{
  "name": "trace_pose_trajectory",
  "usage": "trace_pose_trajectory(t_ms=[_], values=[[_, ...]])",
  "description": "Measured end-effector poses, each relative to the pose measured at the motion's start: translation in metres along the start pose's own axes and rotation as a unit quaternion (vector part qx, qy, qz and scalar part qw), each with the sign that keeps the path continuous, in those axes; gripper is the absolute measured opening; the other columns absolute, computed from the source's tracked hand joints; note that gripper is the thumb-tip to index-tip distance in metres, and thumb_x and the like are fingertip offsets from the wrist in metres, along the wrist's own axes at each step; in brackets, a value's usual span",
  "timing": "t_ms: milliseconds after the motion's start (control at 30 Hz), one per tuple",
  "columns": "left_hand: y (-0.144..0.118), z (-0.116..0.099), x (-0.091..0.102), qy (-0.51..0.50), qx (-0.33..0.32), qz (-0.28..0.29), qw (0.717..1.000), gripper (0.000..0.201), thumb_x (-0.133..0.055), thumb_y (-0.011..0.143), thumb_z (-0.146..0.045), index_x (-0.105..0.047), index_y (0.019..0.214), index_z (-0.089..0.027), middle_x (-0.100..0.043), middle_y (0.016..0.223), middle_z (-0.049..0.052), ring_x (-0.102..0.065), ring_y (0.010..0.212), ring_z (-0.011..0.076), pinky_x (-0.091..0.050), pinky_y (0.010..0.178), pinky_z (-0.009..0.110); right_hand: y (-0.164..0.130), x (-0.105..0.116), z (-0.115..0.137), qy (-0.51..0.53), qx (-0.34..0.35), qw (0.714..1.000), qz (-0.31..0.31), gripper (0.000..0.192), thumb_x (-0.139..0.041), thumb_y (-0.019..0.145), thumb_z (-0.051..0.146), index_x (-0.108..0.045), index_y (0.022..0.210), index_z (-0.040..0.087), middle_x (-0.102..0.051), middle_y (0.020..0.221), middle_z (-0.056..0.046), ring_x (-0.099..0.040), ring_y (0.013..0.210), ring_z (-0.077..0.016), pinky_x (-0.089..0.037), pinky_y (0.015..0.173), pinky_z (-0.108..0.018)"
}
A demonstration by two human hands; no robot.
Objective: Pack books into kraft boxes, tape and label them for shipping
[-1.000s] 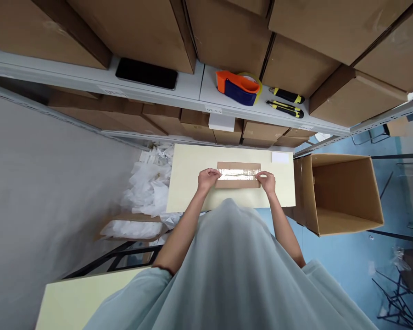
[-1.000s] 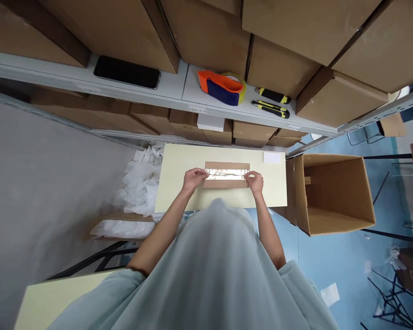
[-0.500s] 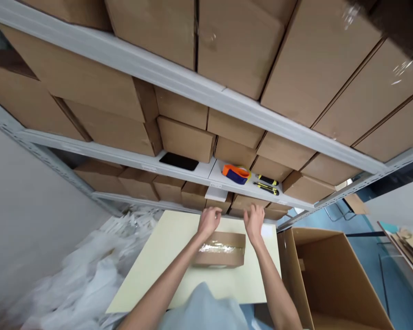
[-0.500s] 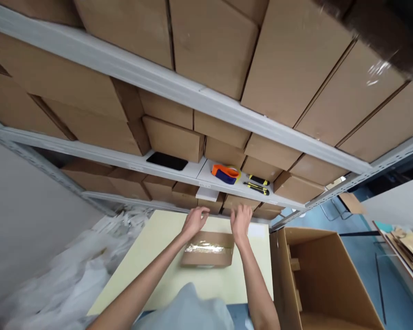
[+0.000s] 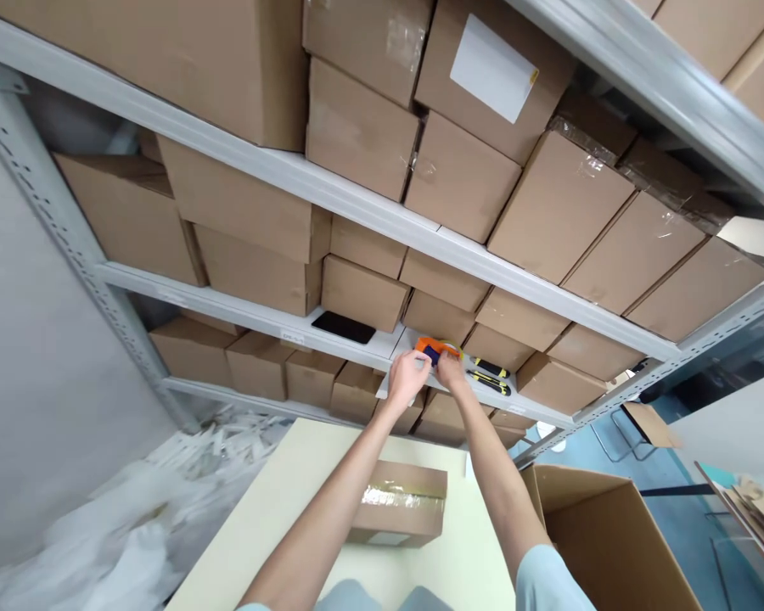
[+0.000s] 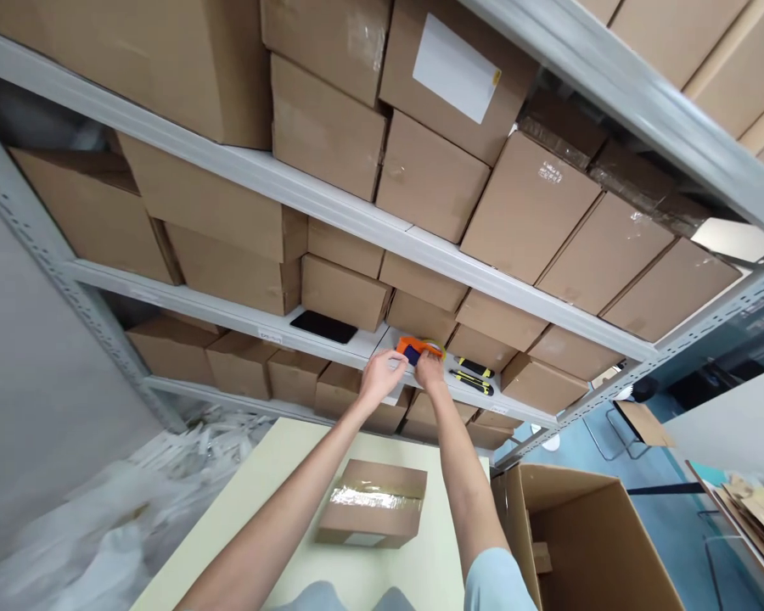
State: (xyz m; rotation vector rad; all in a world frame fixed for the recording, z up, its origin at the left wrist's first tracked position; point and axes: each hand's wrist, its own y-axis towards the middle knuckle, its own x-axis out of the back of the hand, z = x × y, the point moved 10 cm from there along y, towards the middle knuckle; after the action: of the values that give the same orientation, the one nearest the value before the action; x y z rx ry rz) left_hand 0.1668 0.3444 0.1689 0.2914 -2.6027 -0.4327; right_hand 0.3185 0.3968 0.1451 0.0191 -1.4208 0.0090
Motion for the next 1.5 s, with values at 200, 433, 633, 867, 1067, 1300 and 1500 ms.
trace_pose_trajectory(t_ms=[200,433,633,867,1067,1300,1500], values=[[-0.060,0.030,0.011,-0.083,0.023,0.019,0.996,0.019,-0.064,0.097,-0.029,-0.082,0.094,-0.023,-0.085,0.107,0.008,-0.079,0.106,0.0281,-0.061,0.102,0.040,-0.033,-0.003,-0.013,0.074,-0.023,0.997,-0.018,0.047,-0.053,0.107,0.023,-0.052,0.151,0.004,-0.075,0.137,-0.028,-0.074,0.127,-0.0340,-0.056,0.112,-0.045],[-0.157,0.040,0.057,-0.214,0.038,0.034,0.975,0.026,-0.061,0.104,-0.035,-0.083,0.109,-0.022,-0.081,0.113,0.008,-0.077,0.105,0.0216,-0.064,0.096,0.034,-0.179,-0.059,0.007,0.649,-0.001,0.760,-0.017,0.058,-0.077,0.093,0.062,-0.067,0.130,0.019,-0.081,0.129,-0.014,-0.077,0.120,-0.0278,-0.055,0.118,-0.047],[-0.211,0.035,0.079,-0.173,0.041,0.055,0.983,0.016,-0.074,0.102,-0.036,-0.080,0.111,-0.024,-0.081,0.112,0.006,-0.078,0.105,0.0217,-0.065,0.099,0.036,-0.252,-0.086,0.043,0.687,-0.059,0.724,0.019,0.070,-0.083,0.086,0.075,-0.068,0.131,0.023,-0.081,0.129,-0.011,-0.074,0.127,-0.0285,-0.054,0.123,-0.048],[-0.228,0.038,0.097,-0.152,0.019,0.121,0.981,0.019,-0.066,0.107,-0.035,-0.078,0.118,-0.027,-0.080,0.120,0.007,-0.077,0.116,0.0232,-0.064,0.104,0.038,-0.280,-0.101,0.069,0.687,-0.063,0.721,0.062,0.067,-0.071,0.093,0.082,-0.074,0.122,0.022,-0.082,0.124,-0.012,-0.076,0.123,-0.0322,-0.060,0.116,-0.052],[-0.206,0.038,0.142,-0.110,0.020,0.103,0.988,0.027,-0.074,0.101,-0.040,-0.078,0.123,-0.025,-0.079,0.118,0.007,-0.074,0.107,0.0235,-0.066,0.095,0.039,-0.295,-0.091,0.075,0.627,-0.042,0.776,0.051,0.058,-0.078,0.095,0.071,-0.075,0.125,0.021,-0.083,0.118,-0.011,-0.078,0.115,-0.0300,-0.062,0.111,-0.047],[-0.166,-0.004,0.174,-0.136,-0.042,0.140,0.980,0.034,-0.073,0.100,-0.039,-0.077,0.132,-0.029,-0.076,0.125,0.007,-0.073,0.110,0.0233,-0.067,0.094,0.037,-0.313,-0.066,0.066,0.477,0.039,0.876,0.061,0.038,-0.076,0.103,0.054,-0.070,0.124,0.023,-0.079,0.109,-0.009,-0.075,0.099,-0.0255,-0.065,0.092,-0.039],[-0.152,-0.026,0.163,-0.149,-0.079,0.207,0.964,0.027,-0.078,0.098,-0.048,-0.082,0.120,-0.032,-0.078,0.112,0.005,-0.073,0.105,0.0240,-0.066,0.097,0.040,-0.319,-0.030,0.068,0.335,0.183,0.924,0.010,0.007,-0.064,0.107,0.030,-0.064,0.111,0.024,-0.073,0.104,-0.009,-0.069,0.100,-0.0261,-0.061,0.093,-0.042]])
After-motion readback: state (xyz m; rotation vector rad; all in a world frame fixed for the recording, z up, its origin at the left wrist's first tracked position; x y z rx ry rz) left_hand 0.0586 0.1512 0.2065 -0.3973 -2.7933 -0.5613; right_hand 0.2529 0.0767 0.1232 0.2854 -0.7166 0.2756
